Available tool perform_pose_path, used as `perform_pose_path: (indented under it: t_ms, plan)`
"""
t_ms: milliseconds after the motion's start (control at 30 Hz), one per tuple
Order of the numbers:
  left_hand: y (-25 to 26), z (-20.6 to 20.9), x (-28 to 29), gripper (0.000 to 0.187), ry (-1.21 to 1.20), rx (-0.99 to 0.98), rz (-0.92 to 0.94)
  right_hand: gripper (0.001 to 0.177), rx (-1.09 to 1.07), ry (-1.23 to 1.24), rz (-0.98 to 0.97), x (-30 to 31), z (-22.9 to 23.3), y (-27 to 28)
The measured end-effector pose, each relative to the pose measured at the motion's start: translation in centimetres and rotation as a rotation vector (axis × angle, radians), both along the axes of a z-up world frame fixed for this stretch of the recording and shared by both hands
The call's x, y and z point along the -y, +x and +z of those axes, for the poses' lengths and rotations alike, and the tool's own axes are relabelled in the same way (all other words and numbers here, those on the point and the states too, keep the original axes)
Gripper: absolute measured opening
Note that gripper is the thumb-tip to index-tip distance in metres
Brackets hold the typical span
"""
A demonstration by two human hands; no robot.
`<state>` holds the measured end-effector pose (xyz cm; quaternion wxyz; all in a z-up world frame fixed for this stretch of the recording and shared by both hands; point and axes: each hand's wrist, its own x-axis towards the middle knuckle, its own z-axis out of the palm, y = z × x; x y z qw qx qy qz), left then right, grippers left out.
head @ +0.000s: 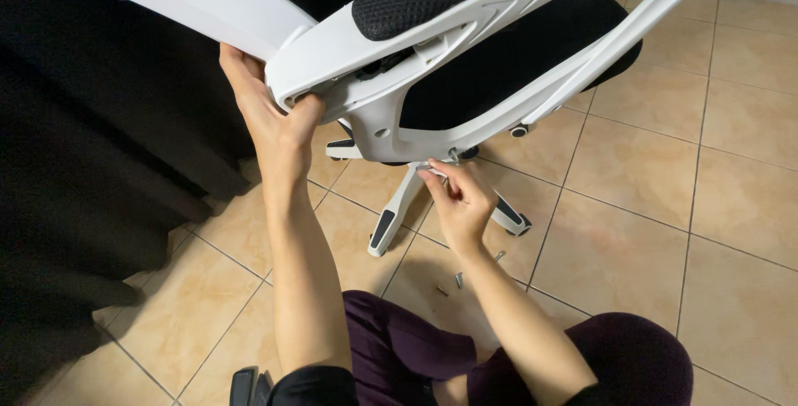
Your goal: The person sits on the floor and uses an Allen key to tighten screws on the underside of an office chair, securing the backrest frame to the seat. The person repositions the chair and continues fastening multiple screws on different sides of the chair frame.
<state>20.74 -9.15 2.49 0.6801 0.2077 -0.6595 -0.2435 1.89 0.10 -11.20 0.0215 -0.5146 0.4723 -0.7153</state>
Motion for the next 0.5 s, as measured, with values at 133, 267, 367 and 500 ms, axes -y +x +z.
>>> perform_pose_path:
  t_ms: [133, 267, 367, 500]
  plan:
    - [-0.2, 0.1, -0.1, 0.09, 0.002, -0.02, -0.003, 0.022, 0.579, 0.012, 0.23, 0.3, -0.7, 3.4]
    - [-0.2, 0.2, -0.2, 0.091, 0.01, -0.015, 0.001, 0.021, 1.01, 0.049, 0.38, 0.7, 0.6, 4.7]
    - [-0.2, 0.1, -0.2, 0.09, 0.001, -0.013, 0.003, 0.024, 1.105, 0.052, 0.433, 0.8, 1.5, 5.3]
    - [-0.2, -0.1, -0.3, 0.091, 0.007, -0.03, -0.036, 0.038, 1.144, 0.042, 0.436, 0.0, 0.2, 6.3]
